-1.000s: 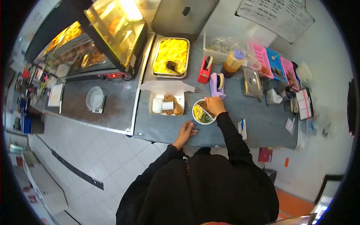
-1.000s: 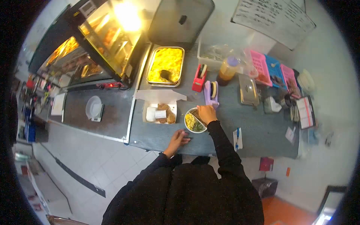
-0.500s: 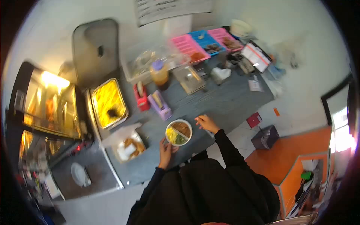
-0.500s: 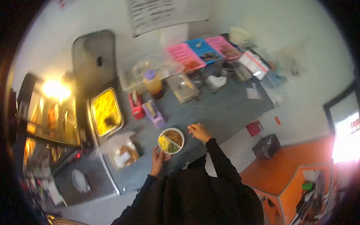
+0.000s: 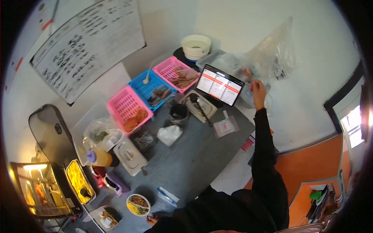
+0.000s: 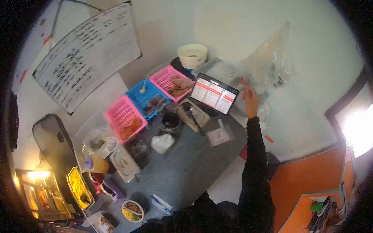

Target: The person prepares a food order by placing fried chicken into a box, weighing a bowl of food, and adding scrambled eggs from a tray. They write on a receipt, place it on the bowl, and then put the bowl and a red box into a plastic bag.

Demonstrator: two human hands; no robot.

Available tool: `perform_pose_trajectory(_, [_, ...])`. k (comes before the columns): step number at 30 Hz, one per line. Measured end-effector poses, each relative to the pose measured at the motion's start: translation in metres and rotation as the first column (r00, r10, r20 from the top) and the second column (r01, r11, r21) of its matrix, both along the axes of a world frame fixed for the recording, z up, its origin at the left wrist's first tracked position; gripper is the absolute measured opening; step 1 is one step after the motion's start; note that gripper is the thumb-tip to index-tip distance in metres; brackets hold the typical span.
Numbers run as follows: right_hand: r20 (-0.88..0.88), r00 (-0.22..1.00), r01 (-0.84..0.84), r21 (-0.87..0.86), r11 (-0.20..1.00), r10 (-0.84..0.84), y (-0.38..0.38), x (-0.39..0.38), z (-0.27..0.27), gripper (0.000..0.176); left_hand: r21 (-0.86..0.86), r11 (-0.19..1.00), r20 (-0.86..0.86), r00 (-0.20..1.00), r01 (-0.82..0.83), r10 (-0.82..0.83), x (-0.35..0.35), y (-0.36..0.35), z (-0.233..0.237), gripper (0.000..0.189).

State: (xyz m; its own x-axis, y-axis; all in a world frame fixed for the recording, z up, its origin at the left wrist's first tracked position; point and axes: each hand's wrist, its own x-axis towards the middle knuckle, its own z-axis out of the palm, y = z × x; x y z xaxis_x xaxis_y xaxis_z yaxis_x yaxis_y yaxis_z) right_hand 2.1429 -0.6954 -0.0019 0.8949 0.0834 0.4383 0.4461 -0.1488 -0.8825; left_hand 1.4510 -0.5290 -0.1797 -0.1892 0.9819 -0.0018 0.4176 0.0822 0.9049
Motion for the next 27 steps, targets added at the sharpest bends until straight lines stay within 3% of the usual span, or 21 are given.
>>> perform_pose_trajectory(4, [-0.004, 1.000, -0.019, -0.194, 0.981, 0.019, -0.006, 0.111, -0.023, 0.016, 0.147, 0.984, -0.318, 0.947, 0.102, -0.051, 0.058, -0.008, 0.002, 0.050])
perform_pose_trajectory(5, [-0.116, 0.989, -0.110, -0.169, 0.979, 0.091, -0.003, 0.139, -0.036, 0.015, 0.162, 0.979, -0.370, 0.927, 0.126, -0.058, 0.067, -0.010, 0.001, 0.049])
perform_pose_trajectory(8, [-0.448, 0.856, -0.435, -0.354, 0.828, 0.259, 0.004, 0.188, -0.059, 0.014, 0.178, 0.971, -0.472, 0.880, 0.158, -0.057, 0.089, -0.017, 0.000, 0.049])
perform_pose_trajectory(9, [-0.557, 0.816, -0.438, -0.424, 0.793, 0.153, 0.015, 0.186, -0.049, 0.015, 0.173, 0.971, -0.500, 0.864, 0.166, -0.058, 0.094, -0.018, -0.001, 0.049])
perform_pose_trajectory(11, [-0.045, 0.984, -0.166, -0.574, 0.802, 0.171, 0.039, 0.184, -0.036, 0.012, 0.167, 0.973, -0.537, 0.842, 0.159, -0.045, 0.100, -0.021, -0.002, 0.049])
perform_pose_trajectory(12, [0.226, 0.958, -0.010, -0.585, 0.811, 0.176, 0.054, 0.186, -0.033, 0.011, 0.166, 0.974, -0.550, 0.834, 0.158, -0.042, 0.102, -0.023, -0.002, 0.048])
perform_pose_trajectory(13, [0.328, 0.926, -0.046, -0.395, 0.918, 0.187, 0.077, 0.190, -0.025, 0.013, 0.165, 0.975, -0.567, 0.823, 0.152, -0.032, 0.102, -0.025, -0.003, 0.048])
perform_pose_trajectory(15, [0.677, 0.686, 0.041, -0.404, 0.914, 0.268, 0.119, 0.178, 0.014, 0.018, 0.151, 0.977, -0.590, 0.807, 0.153, -0.035, 0.099, -0.029, -0.003, 0.048])
perform_pose_trajectory(17, [0.653, 0.620, 0.083, -0.605, 0.792, 0.434, 0.141, 0.185, 0.025, 0.022, 0.149, 0.979, -0.618, 0.786, 0.142, -0.020, 0.103, -0.032, -0.004, 0.048])
perform_pose_trajectory(19, [0.245, 0.787, -0.013, -0.911, 0.412, 0.567, 0.162, 0.212, -0.006, 0.026, 0.144, 0.978, -0.634, 0.773, 0.152, -0.026, 0.105, -0.036, -0.005, 0.048])
perform_pose_trajectory(21, [0.161, 0.951, 0.087, -0.958, 0.273, 0.265, 0.165, 0.238, -0.050, 0.038, 0.141, 0.977, -0.648, 0.761, 0.158, -0.029, 0.104, -0.039, -0.004, 0.048])
perform_pose_trajectory(23, [-0.049, 0.996, -0.060, -0.984, 0.168, 0.072, 0.164, 0.245, -0.042, 0.054, 0.136, 0.976, -0.656, 0.754, 0.171, -0.040, 0.102, -0.041, -0.004, 0.047])
perform_pose_trajectory(24, [0.047, 0.991, 0.019, -0.976, 0.216, 0.126, 0.162, 0.251, -0.050, 0.063, 0.132, 0.975, -0.661, 0.749, 0.180, -0.049, 0.101, -0.042, -0.004, 0.047])
perform_pose_trajectory(25, [0.244, 0.947, 0.182, -0.943, 0.277, 0.207, 0.158, 0.235, -0.040, 0.059, 0.129, 0.972, -0.656, 0.752, 0.195, -0.064, 0.100, -0.044, -0.003, 0.047])
perform_pose_trajectory(27, [0.310, 0.929, 0.230, -0.911, 0.342, 0.202, 0.156, 0.231, -0.055, 0.054, 0.128, 0.966, -0.638, 0.764, 0.224, -0.093, 0.100, -0.046, -0.001, 0.047])
